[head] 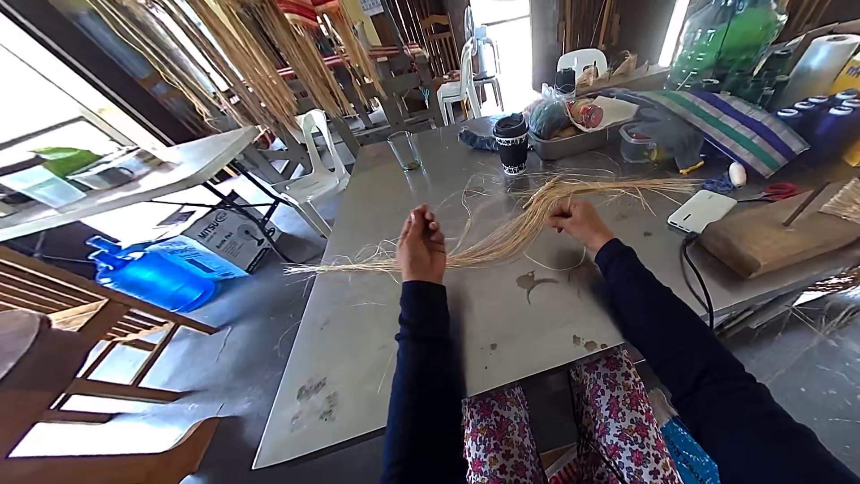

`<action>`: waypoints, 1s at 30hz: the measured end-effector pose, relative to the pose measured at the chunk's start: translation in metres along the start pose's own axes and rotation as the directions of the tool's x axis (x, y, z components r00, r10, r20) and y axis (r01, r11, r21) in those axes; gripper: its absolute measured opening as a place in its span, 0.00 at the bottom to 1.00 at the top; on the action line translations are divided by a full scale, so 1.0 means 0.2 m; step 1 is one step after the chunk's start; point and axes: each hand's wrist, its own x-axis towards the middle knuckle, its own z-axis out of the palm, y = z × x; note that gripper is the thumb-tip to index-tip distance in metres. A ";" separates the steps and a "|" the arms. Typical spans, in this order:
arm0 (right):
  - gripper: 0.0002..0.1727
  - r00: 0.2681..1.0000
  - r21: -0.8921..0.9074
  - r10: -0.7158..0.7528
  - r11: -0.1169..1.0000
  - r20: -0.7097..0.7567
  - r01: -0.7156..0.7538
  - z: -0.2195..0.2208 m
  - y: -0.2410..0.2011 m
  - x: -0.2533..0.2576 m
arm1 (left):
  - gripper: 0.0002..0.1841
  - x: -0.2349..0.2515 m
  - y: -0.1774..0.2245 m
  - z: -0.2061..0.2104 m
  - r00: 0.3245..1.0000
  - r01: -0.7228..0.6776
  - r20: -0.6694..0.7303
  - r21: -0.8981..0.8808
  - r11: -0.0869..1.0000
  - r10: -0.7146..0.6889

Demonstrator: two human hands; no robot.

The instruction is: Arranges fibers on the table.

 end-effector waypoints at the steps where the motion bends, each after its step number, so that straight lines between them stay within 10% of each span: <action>1: 0.09 0.999 -0.046 0.016 0.999 -0.048 -0.018 -0.03 0.02 0.02 | 0.14 0.02 0.03 -0.04 0.999 -0.030 -0.035 -0.028 0.999 0.029; 9: 0.12 0.895 -0.184 0.168 0.947 -0.414 -0.263 -0.22 0.15 0.04 | 0.15 0.04 0.05 -0.15 0.990 -0.050 -0.140 -0.159 0.986 0.027; 14: 0.14 0.782 -0.132 0.293 0.894 -0.550 -0.428 -0.26 0.15 0.04 | 0.13 0.03 -0.02 -0.12 0.993 0.096 -0.095 0.220 0.971 -0.076; 16: 0.16 0.737 -0.096 0.314 0.885 -0.599 -0.456 -0.28 0.13 0.02 | 0.14 0.00 -0.05 -0.06 0.993 0.121 -0.085 0.589 0.799 -0.088; 18: 0.19 0.676 -0.045 0.350 0.869 -0.649 -0.493 -0.31 0.13 0.00 | 0.18 -0.02 -0.05 -0.02 1.000 0.021 -0.021 0.914 0.405 -0.006; 20: 0.23 0.604 0.055 0.382 0.871 -0.700 -0.488 -0.35 0.15 -0.02 | 0.21 -0.05 -0.04 0.01 0.992 -0.075 0.058 0.987 0.145 0.115; 24: 0.17 0.467 0.428 0.522 0.853 -0.714 -0.299 -0.36 0.23 -0.01 | 0.19 -0.05 -0.01 -0.03 0.925 -0.092 0.088 0.996 -0.008 0.369; 30: 0.11 0.633 0.749 0.558 0.661 -0.536 0.051 -0.36 0.22 -0.01 | 0.36 0.00 -0.12 -0.19 0.989 0.148 -0.147 0.955 -0.258 0.022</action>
